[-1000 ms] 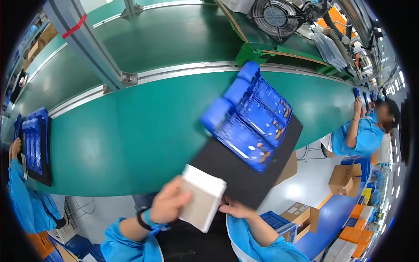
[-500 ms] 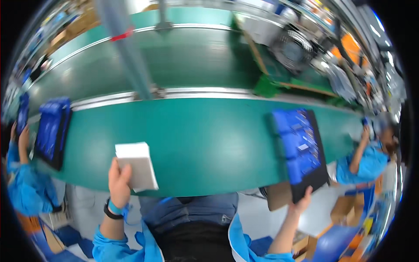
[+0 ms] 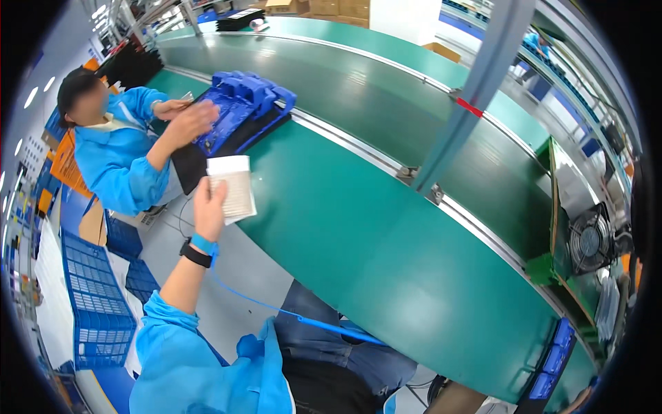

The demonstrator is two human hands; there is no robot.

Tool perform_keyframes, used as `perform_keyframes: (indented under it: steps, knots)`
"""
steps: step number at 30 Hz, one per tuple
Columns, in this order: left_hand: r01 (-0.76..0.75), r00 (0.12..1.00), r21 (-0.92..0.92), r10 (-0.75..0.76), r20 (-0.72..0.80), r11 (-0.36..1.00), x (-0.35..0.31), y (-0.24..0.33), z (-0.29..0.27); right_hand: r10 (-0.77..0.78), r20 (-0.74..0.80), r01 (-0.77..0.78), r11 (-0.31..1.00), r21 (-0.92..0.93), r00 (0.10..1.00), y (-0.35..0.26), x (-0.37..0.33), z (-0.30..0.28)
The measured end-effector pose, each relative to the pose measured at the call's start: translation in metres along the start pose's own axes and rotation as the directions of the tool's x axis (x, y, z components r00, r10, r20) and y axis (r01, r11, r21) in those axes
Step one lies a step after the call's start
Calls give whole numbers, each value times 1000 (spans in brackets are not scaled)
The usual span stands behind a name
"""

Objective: Applying small white stickers onto the interior of blue electronic device housings at an assembly line.

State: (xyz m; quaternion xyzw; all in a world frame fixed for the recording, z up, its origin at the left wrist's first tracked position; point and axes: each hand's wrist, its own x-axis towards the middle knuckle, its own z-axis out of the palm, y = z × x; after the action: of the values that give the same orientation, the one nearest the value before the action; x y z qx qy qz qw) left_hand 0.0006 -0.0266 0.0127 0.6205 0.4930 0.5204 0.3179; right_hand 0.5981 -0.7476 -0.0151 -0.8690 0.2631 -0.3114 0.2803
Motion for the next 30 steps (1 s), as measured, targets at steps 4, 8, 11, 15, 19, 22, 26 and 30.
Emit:
perform_keyframes:
  steps: [4,8,11,15,19,22,26,30]
  knots:
    - [65,997,-212,-53,59,975,-24,9,45,-361,-281,386,922,40,889,-10,13,-26]
    - [-95,952,339,185,-244,936,-15,-42,16,-584,-179,608,781,140,792,-39,-44,-35]
    - [43,936,184,25,-352,982,-12,-34,-2,-606,-66,592,740,319,792,-63,-92,-42]
    - [378,868,-603,-495,-31,702,-4,-19,-21,-647,147,471,674,569,748,-91,-160,4]
    - [475,853,-706,-473,221,525,-4,-1,18,-725,681,-138,667,732,105,-173,-271,-2]
    - [496,842,-692,-486,235,525,-11,3,25,-575,695,-488,797,356,-431,-265,-395,-12]
    - [604,778,-648,-522,351,464,-58,10,16,-493,517,-611,788,-75,-699,-353,-511,21]
    - [710,653,-593,-670,352,381,-116,3,16,-484,591,-660,743,-112,-646,-429,-609,33]
